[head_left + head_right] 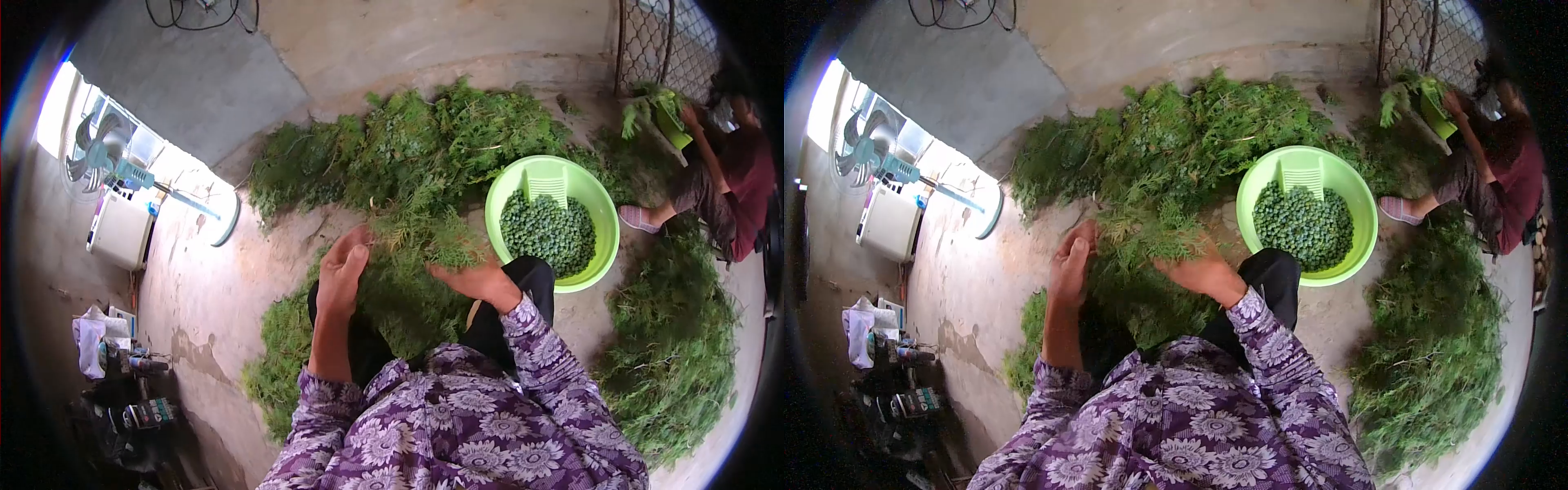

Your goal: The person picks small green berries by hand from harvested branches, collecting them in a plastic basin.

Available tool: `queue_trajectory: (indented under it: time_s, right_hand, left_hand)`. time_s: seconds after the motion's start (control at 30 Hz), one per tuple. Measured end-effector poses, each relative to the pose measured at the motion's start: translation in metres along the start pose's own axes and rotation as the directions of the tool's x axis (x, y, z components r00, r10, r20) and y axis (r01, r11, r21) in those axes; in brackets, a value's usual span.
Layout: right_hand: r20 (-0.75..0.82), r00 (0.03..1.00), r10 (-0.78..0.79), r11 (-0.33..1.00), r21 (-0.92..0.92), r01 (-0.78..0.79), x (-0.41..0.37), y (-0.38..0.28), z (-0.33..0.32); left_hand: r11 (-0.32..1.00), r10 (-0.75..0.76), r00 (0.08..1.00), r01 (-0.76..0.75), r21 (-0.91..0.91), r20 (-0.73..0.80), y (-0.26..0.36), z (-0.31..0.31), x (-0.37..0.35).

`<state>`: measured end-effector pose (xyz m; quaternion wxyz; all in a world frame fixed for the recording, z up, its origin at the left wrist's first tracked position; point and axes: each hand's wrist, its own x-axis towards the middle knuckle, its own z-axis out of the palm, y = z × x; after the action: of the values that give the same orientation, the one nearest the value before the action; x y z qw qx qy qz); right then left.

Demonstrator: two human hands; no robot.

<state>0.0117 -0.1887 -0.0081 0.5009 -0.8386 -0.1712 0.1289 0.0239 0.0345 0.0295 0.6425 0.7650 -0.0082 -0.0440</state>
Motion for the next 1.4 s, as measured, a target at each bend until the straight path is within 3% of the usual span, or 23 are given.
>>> queue_trajectory:
  time_s: [0.07, 0.13, 0.17, 0.2, 0.23, 0.27, 0.33, 0.37, 0.47, 0.5, 0.53, 0.63, 0.67, 0.73, 0.8, 0.87, 1.1, 1.17, 1.27, 1.4]
  right_hand:
    - [-0.199, 0.971, -0.131, 0.976, -0.201, 0.090, 0.002, -0.002, 0.000]
    - [-0.345, 0.892, -0.292, 0.904, -0.405, 0.139, 0.005, -0.007, 0.004]
    - [-0.342, 0.891, -0.297, 0.903, -0.406, 0.145, 0.007, -0.012, 0.008]
    - [-0.381, 0.819, -0.429, 0.842, -0.498, 0.209, 0.009, -0.018, 0.014]
    - [-0.401, 0.730, -0.553, 0.766, -0.589, 0.256, 0.010, -0.024, 0.020]
    - [-0.399, 0.730, -0.555, 0.765, -0.590, 0.259, 0.011, -0.027, 0.030]
    - [-0.379, 0.708, -0.595, 0.719, -0.645, 0.259, 0.014, -0.032, 0.052]
    - [-0.401, 0.708, -0.581, 0.754, -0.592, 0.284, 0.014, -0.036, 0.057]
    - [-0.413, 0.692, -0.592, 0.772, -0.537, 0.339, 0.008, -0.041, 0.058]
    - [-0.382, 0.725, -0.574, 0.783, -0.517, 0.347, 0.000, -0.045, 0.054]
    - [-0.382, 0.725, -0.573, 0.783, -0.517, 0.346, -0.006, -0.047, 0.052]
    - [-0.453, 0.779, -0.435, 0.898, -0.157, 0.410, -0.023, -0.041, 0.046]
    - [-0.448, 0.781, -0.434, 0.899, -0.154, 0.411, -0.026, -0.034, 0.042]
    - [-0.539, 0.840, -0.063, 0.874, 0.376, 0.307, -0.030, -0.017, 0.033]
    - [-0.523, 0.841, 0.143, 0.747, 0.614, 0.255, -0.032, -0.012, 0.019]
    - [-0.570, 0.813, 0.119, 0.745, 0.592, 0.306, -0.032, -0.005, 0.014]
    - [-0.427, 0.903, 0.042, 0.754, 0.607, 0.251, -0.039, -0.023, 0.031]
    - [-0.419, 0.904, -0.083, 0.881, 0.394, 0.263, -0.037, -0.019, 0.040]
    - [-0.409, 0.912, 0.011, 0.921, 0.360, 0.150, -0.033, -0.025, 0.047]
    - [-0.524, 0.850, -0.055, 0.957, 0.215, 0.195, -0.023, -0.030, 0.051]
  left_hand:
    - [0.977, 0.142, 0.989, -0.145, -0.156, -0.029, 0.001, 0.010, -0.010]
    - [0.991, 0.088, 0.995, -0.093, -0.096, -0.049, -0.008, 0.026, -0.019]
    - [0.984, 0.046, 0.999, -0.045, -0.172, 0.002, -0.007, 0.036, -0.025]
    - [0.970, 0.009, 0.998, 0.005, -0.244, 0.057, -0.003, 0.044, -0.029]
    - [0.977, 0.034, 0.999, -0.030, -0.213, 0.014, -0.013, 0.046, -0.025]
    - [0.976, 0.035, 0.999, -0.032, -0.214, 0.011, -0.012, 0.046, -0.024]
    - [0.815, -0.151, 0.986, 0.164, -0.556, 0.069, -0.008, 0.047, -0.018]
    - [0.816, -0.151, 0.986, 0.162, -0.555, 0.067, -0.007, 0.046, -0.016]
    - [0.694, -0.331, 0.937, 0.158, -0.703, -0.116, -0.006, 0.040, -0.007]
    - [0.545, -0.288, 0.955, 0.221, -0.809, 0.067, -0.010, 0.036, -0.001]
    - [0.545, -0.289, 0.955, 0.222, -0.809, 0.068, -0.012, 0.031, 0.000]
    - [0.606, -0.188, 0.982, 0.118, -0.786, 0.002, -0.005, 0.025, -0.003]
    - [0.605, -0.191, 0.982, 0.116, -0.788, -0.002, -0.001, 0.025, -0.004]
    - [0.663, -0.236, 0.970, 0.118, -0.739, -0.057, 0.002, 0.026, -0.007]
    - [0.664, -0.251, 0.966, 0.126, -0.737, -0.061, -0.001, 0.027, -0.007]
    - [0.664, -0.261, 0.964, 0.135, -0.736, -0.059, -0.004, 0.030, -0.004]
    - [0.670, -0.242, 0.966, 0.097, -0.736, -0.094, -0.006, 0.031, -0.002]
    - [0.670, -0.216, 0.970, 0.065, -0.739, -0.111, -0.005, 0.028, -0.002]
    - [0.593, -0.240, 0.968, 0.087, -0.801, -0.073, 0.000, 0.029, -0.004]
    - [0.629, -0.266, 0.958, 0.089, -0.773, -0.106, 0.008, 0.035, -0.009]
